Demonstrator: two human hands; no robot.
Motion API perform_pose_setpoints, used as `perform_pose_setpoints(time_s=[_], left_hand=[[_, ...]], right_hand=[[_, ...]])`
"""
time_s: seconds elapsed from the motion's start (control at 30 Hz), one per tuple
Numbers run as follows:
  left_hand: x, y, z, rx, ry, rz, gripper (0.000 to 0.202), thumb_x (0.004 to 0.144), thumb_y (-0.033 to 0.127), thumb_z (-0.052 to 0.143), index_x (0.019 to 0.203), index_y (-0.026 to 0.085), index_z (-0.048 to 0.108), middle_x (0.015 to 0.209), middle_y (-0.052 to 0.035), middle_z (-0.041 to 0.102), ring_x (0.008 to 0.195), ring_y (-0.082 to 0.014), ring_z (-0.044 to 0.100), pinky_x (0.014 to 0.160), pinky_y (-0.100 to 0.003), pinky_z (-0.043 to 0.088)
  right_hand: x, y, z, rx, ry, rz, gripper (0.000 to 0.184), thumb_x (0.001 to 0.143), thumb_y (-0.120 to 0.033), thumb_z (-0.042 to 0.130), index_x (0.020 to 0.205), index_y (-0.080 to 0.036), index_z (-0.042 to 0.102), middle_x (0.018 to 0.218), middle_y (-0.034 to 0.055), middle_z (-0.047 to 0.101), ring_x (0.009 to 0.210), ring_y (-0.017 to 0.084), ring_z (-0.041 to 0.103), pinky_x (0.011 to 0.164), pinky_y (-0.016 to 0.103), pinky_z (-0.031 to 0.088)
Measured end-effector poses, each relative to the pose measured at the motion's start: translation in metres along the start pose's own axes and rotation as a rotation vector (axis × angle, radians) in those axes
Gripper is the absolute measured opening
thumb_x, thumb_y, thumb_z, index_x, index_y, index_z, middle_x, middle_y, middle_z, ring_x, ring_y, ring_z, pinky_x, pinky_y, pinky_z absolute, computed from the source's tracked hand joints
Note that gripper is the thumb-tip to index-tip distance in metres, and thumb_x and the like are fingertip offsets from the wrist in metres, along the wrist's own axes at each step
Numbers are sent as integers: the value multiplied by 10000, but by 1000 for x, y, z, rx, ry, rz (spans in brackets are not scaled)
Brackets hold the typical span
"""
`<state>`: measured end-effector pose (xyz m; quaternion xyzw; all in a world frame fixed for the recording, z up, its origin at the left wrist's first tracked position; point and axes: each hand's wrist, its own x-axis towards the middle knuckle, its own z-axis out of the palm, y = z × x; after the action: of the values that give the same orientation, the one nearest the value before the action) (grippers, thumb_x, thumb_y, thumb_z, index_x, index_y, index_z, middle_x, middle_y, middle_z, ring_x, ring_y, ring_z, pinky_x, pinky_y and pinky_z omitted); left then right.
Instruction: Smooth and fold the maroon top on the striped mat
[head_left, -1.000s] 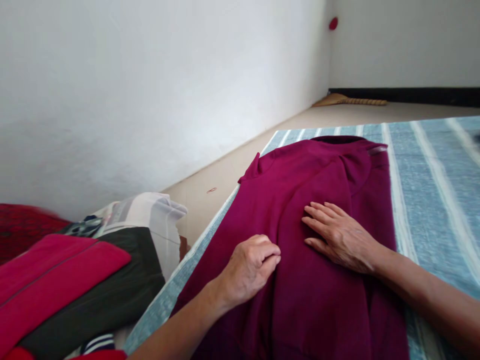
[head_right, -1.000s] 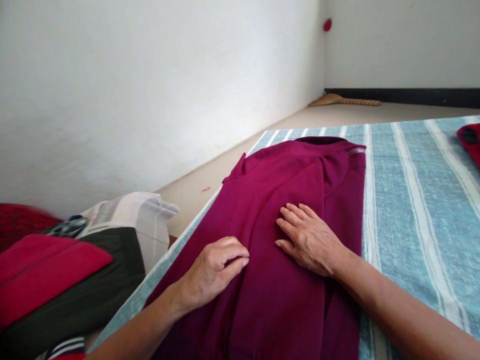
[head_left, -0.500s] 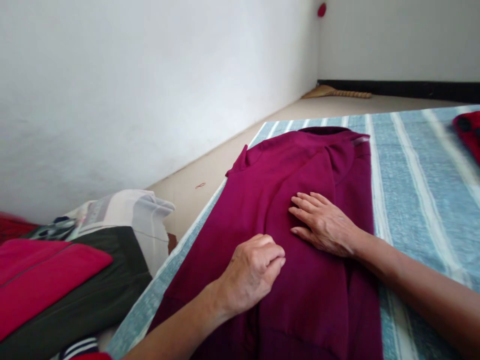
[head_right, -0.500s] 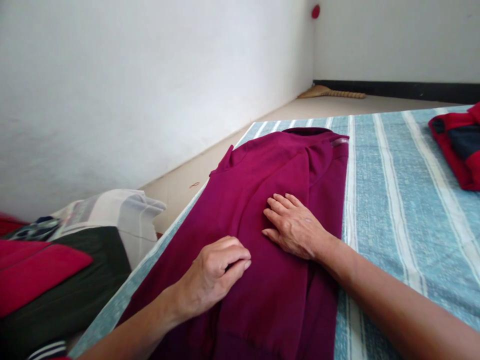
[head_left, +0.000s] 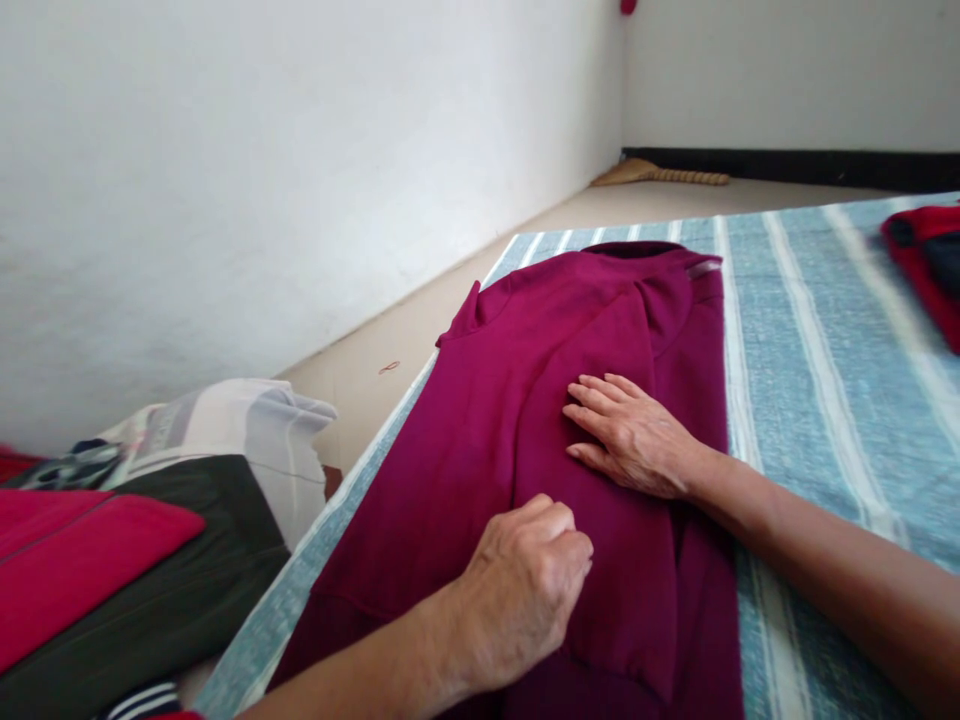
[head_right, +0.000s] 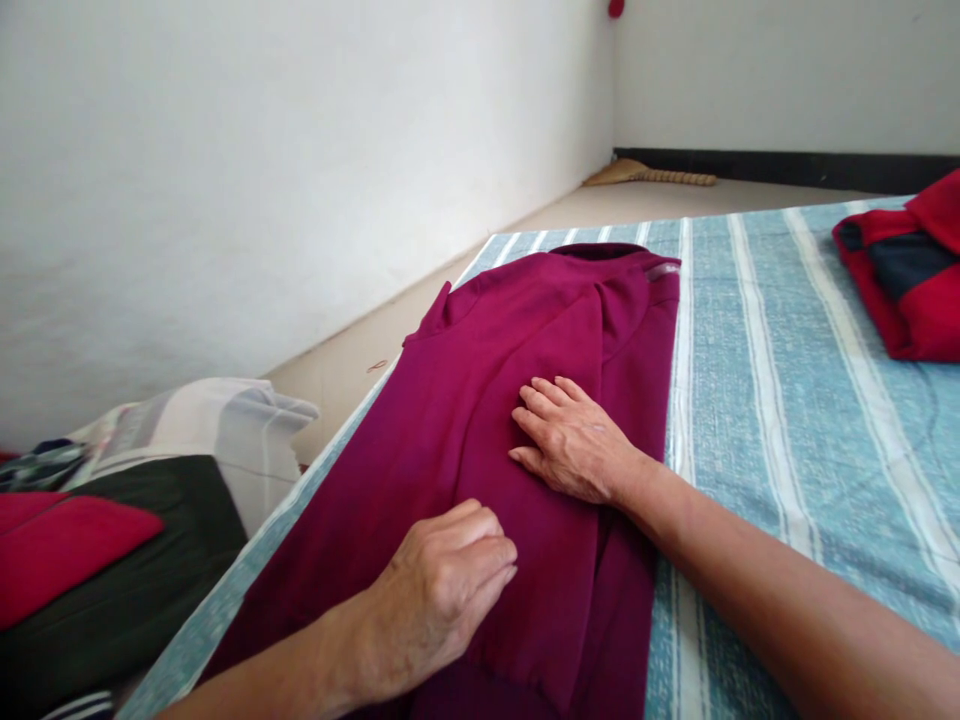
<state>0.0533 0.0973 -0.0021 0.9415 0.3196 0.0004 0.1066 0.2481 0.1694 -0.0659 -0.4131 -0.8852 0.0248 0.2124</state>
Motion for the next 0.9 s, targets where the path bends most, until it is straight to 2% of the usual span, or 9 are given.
perform_pose_setpoints(time_s=[0.37, 0.6, 0.7, 0.9], left_hand=[[13, 14, -4, 200, -79, 98, 148, 762, 72, 493, 666, 181, 525, 656, -27, 534, 611, -182, 471, 541, -323, 403], [15, 16, 1, 181, -33, -9, 140, 746, 68, 487, 674, 178, 536, 664, -23, 553, 608, -183, 495, 524, -312, 369], [10, 8, 1, 51, 4, -58, 147, 762, 80, 485, 656, 181, 504, 660, -7, 536, 602, -152, 483, 545, -284, 353], [-8, -12, -8, -145, 81, -273, 202, 752, 23, 481, 617, 173, 472, 614, 22, 489, 573, -103, 448, 552, -235, 318]], right_hand=[[0, 0, 0, 3, -3, 3, 395, 929, -388, 473, 1191, -117, 593, 1333, 165, 516, 1273, 324, 420, 1058, 503, 318], [1, 0, 0, 4, -8, 8, 398, 930, -391, 470, 1194, -120, 593, 1337, 160, 515, 1279, 319, 415, 1064, 499, 309], [1, 0, -1, 7, -7, 13, 386, 930, -385, 472, 1188, -127, 597, 1336, 160, 516, 1279, 316, 416, 1061, 497, 312], [1, -1, -2, 18, -5, 11, 376, 922, -375, 489, 1178, -124, 602, 1331, 167, 518, 1273, 319, 423, 1058, 503, 315]])
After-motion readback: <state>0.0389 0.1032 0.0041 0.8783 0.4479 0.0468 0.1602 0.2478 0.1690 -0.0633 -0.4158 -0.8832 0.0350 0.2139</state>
